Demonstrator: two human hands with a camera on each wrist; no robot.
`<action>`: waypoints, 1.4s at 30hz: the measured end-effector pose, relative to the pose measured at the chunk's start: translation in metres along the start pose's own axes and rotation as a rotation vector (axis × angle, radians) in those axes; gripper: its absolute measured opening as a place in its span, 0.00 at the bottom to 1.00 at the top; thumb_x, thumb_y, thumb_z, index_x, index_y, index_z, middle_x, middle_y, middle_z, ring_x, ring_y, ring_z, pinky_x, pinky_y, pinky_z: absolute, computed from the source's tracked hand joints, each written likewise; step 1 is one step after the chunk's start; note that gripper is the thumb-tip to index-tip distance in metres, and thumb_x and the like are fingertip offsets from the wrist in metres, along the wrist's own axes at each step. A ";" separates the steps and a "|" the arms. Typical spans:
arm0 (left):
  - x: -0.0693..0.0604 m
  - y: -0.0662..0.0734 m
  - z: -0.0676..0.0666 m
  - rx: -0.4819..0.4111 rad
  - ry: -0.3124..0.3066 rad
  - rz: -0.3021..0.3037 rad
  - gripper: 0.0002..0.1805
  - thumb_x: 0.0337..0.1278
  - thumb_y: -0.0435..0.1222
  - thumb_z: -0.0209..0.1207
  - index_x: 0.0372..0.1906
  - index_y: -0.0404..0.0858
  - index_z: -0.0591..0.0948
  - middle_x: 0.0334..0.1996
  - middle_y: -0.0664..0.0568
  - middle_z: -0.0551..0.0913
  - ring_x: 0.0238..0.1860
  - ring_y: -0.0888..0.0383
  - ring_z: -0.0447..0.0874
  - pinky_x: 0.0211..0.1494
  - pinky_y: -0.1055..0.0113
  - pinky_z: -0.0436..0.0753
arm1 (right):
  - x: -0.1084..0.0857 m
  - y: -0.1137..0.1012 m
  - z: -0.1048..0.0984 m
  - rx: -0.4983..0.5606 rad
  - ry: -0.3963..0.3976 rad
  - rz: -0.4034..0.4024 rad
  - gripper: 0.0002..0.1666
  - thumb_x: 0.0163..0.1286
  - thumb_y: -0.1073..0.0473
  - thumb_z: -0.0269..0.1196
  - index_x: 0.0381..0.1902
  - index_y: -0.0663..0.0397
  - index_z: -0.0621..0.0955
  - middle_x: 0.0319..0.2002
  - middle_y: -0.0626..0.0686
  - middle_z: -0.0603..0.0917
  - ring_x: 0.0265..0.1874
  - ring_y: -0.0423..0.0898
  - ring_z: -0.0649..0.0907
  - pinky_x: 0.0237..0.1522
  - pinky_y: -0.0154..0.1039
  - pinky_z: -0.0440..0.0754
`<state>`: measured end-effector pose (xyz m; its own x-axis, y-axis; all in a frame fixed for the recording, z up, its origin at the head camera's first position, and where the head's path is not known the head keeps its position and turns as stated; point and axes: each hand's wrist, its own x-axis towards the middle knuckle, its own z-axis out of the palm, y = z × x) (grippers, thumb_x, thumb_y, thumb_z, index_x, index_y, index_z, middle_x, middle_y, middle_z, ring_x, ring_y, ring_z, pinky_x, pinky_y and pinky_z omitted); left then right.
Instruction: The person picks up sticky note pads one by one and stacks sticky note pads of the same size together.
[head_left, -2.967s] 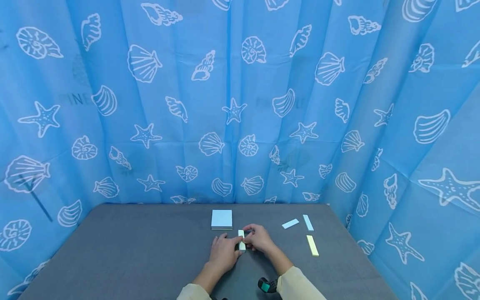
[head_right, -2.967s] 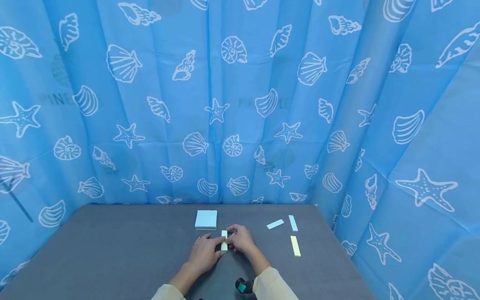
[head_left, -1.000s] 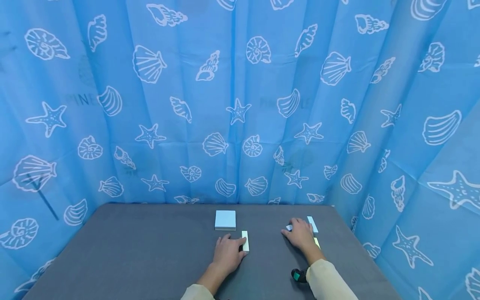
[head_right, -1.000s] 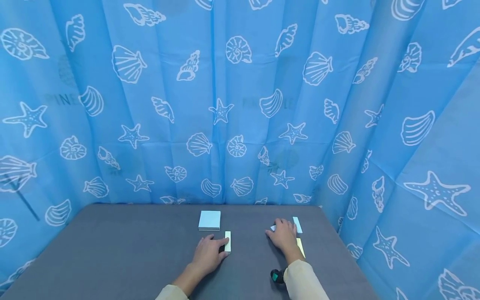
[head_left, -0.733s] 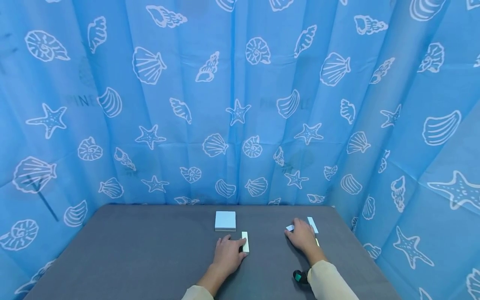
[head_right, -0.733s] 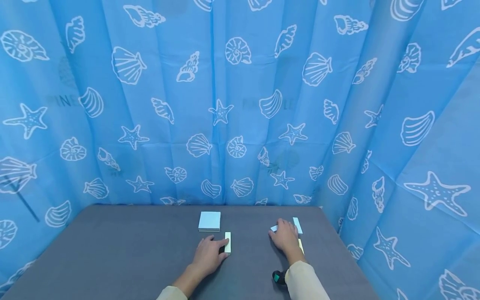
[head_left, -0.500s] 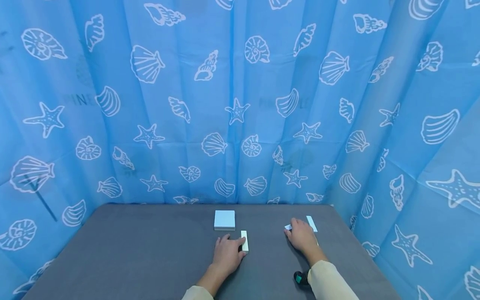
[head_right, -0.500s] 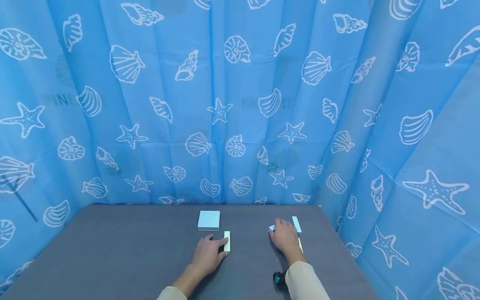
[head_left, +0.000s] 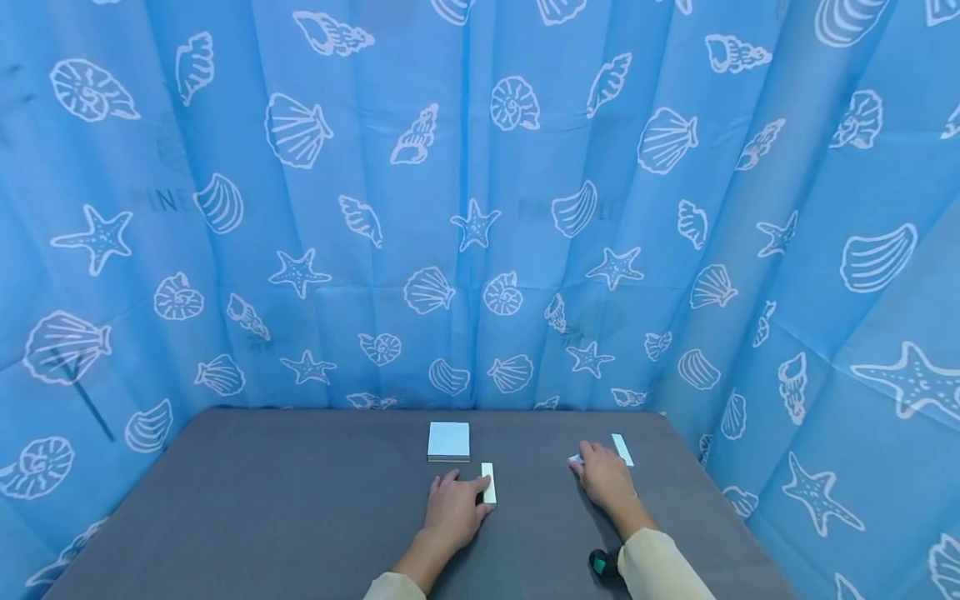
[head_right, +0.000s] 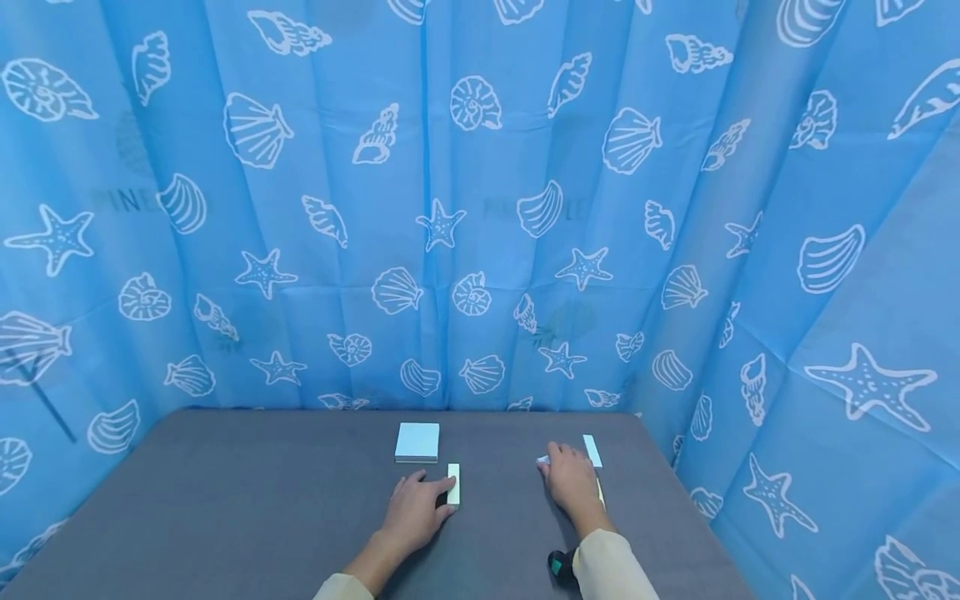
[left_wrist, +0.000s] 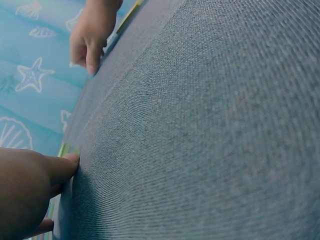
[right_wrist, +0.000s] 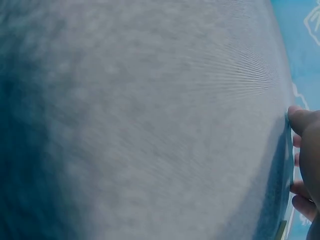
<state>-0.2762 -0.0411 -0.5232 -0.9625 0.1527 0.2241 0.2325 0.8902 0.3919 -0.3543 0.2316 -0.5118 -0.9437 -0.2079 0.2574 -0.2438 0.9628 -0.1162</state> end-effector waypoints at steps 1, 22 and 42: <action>0.000 0.000 0.000 -0.001 -0.002 -0.004 0.24 0.53 0.45 0.69 0.57 0.48 0.83 0.52 0.48 0.84 0.61 0.41 0.73 0.61 0.35 0.65 | 0.000 0.001 0.000 0.009 0.008 -0.002 0.13 0.69 0.53 0.64 0.31 0.54 0.73 0.28 0.54 0.76 0.29 0.53 0.77 0.33 0.52 0.74; 0.001 -0.003 -0.001 0.001 0.003 -0.006 0.24 0.53 0.46 0.68 0.57 0.49 0.83 0.51 0.48 0.84 0.61 0.41 0.73 0.62 0.36 0.65 | -0.006 0.009 0.003 0.196 0.082 0.038 0.08 0.69 0.53 0.64 0.33 0.50 0.79 0.32 0.50 0.81 0.30 0.48 0.78 0.35 0.51 0.76; -0.001 0.000 -0.001 0.000 0.012 0.025 0.23 0.52 0.45 0.69 0.56 0.48 0.83 0.51 0.49 0.84 0.60 0.40 0.74 0.61 0.36 0.66 | -0.005 0.012 0.009 0.377 0.088 0.293 0.25 0.62 0.60 0.68 0.51 0.73 0.79 0.50 0.70 0.80 0.51 0.66 0.78 0.52 0.61 0.74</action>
<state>-0.2752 -0.0419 -0.5231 -0.9547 0.1697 0.2445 0.2563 0.8863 0.3856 -0.3541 0.2430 -0.5234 -0.9663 0.0940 0.2398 -0.0497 0.8457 -0.5314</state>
